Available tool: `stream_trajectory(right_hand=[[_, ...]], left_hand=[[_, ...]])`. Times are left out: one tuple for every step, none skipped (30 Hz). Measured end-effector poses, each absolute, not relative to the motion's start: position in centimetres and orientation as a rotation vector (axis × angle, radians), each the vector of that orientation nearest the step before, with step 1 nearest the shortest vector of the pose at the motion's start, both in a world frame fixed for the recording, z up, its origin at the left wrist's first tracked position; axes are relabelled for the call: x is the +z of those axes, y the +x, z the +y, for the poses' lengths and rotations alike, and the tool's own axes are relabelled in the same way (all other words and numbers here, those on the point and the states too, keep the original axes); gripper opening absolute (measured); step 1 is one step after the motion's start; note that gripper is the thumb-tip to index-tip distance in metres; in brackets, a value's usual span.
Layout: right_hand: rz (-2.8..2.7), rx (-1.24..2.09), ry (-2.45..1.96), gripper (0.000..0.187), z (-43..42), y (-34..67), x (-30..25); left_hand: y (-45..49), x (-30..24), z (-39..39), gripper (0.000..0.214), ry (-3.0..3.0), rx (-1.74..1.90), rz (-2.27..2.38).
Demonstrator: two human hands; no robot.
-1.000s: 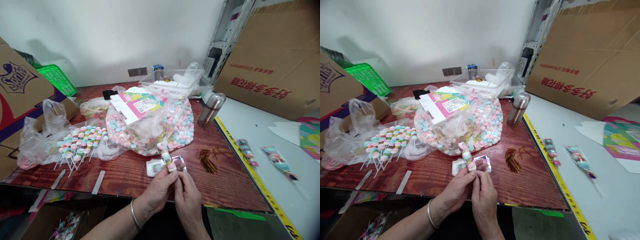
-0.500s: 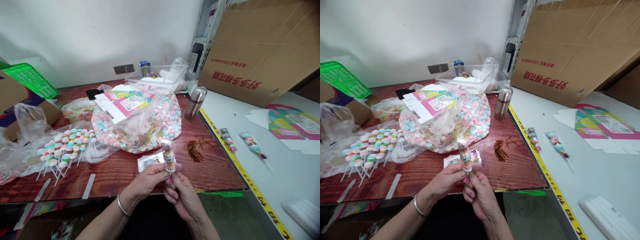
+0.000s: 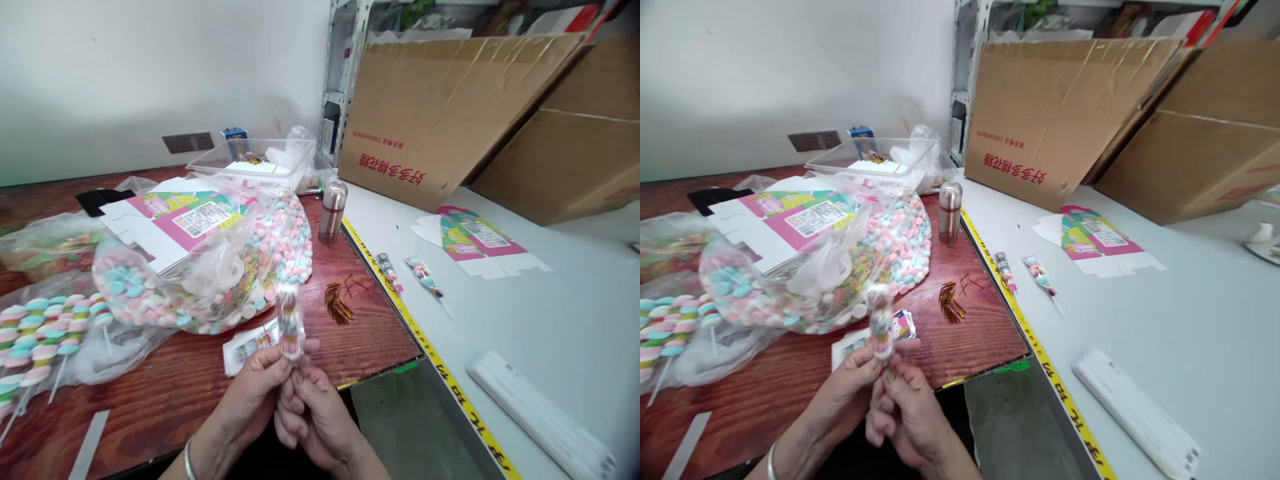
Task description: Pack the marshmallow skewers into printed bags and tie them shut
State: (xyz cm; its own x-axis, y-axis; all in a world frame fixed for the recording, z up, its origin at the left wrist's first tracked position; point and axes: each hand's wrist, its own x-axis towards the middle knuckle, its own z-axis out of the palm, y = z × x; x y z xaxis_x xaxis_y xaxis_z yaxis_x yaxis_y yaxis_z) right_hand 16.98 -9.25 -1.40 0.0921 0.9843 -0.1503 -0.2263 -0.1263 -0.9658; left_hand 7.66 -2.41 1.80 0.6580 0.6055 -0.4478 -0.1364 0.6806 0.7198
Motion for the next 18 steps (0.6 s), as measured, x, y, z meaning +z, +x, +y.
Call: stream_trajectory(right_hand=[[-0.980, 1.335, -1.231, 0.055, -9.2, 18.2, -1.4], [-1.074, 1.269, -1.320, 0.054, -9.0, 19.8, -1.3], [-1.110, 1.177, -1.399, 0.047, -8.6, 21.8, -1.3], [-1.219, 0.761, -1.692, 0.041, -8.1, 24.1, -1.2], [-1.177, 0.550, -1.832, 0.033, -7.4, 26.3, -1.3], [-1.117, 0.414, -1.923, 0.029, -6.5, 28.5, -1.6], [-1.065, 0.302, -2.000, 0.026, -5.6, 30.5, -1.9], [-1.037, 0.215, -2.062, 0.023, -4.7, 32.2, -2.3], [-1.020, 0.156, -2.111, 0.020, -3.8, 33.5, -2.9], [-1.008, 0.112, -2.153, 0.017, -3.0, 34.4, -3.3], [-1.002, 0.082, -2.187, 0.013, -2.4, 35.1, -3.8], [-0.996, 0.060, -2.214, 0.012, -2.0, 35.4, -4.0], [-0.988, 0.044, -2.233, 0.013, -1.8, 35.5, -4.1], [-0.979, 0.030, -2.244, 0.016, -1.8, 35.3, -3.9], [-0.969, 0.019, -2.247, 0.017, -2.1, 34.8, -3.4], [-0.963, 0.005, -2.247, 0.018, -2.5, 34.1, -2.8], [-0.953, -0.007, -2.225, 0.019, -3.1, 33.1, -2.0], [-0.946, -0.012, -2.197, 0.019, -3.8, 31.8, -1.2]], left_hand=[[7.7, 1.7, -2.3, 0.034, 0.694, 0.458, 0.734], [7.7, 1.5, -2.1, 0.031, 0.706, 0.501, 0.743], [7.7, 1.3, -1.8, 0.028, 0.732, 0.577, 0.768], [7.7, 1.1, -1.4, 0.027, 0.765, 0.656, 0.799], [7.6, 0.9, -1.0, 0.027, 0.807, 0.718, 0.835], [7.5, 0.8, -0.5, 0.026, 0.861, 0.751, 0.871], [7.4, 0.7, -0.1, 0.027, 0.926, 0.756, 0.902], [7.2, 0.7, 0.3, 0.027, 1.004, 0.748, 0.921], [7.1, 0.8, 0.6, 0.027, 1.099, 0.731, 0.935], [7.0, 1.0, 0.9, 0.026, 1.213, 0.722, 0.949], [6.9, 1.2, 1.2, 0.024, 1.341, 0.727, 0.963], [6.9, 1.4, 1.4, 0.022, 1.474, 0.751, 0.977], [6.9, 1.7, 1.6, 0.020, 1.606, 0.787, 0.991], [7.0, 1.9, 1.7, 0.019, 1.733, 0.830, 1.003], [7.1, 2.1, 1.8, 0.019, 1.849, 0.872, 1.011], [7.2, 2.2, 1.9, 0.021, 1.951, 0.901, 1.018], [7.4, 2.3, 2.0, 0.022, 2.038, 0.911, 1.028], [7.6, 2.2, 2.1, 0.024, 2.113, 0.910, 1.042]])
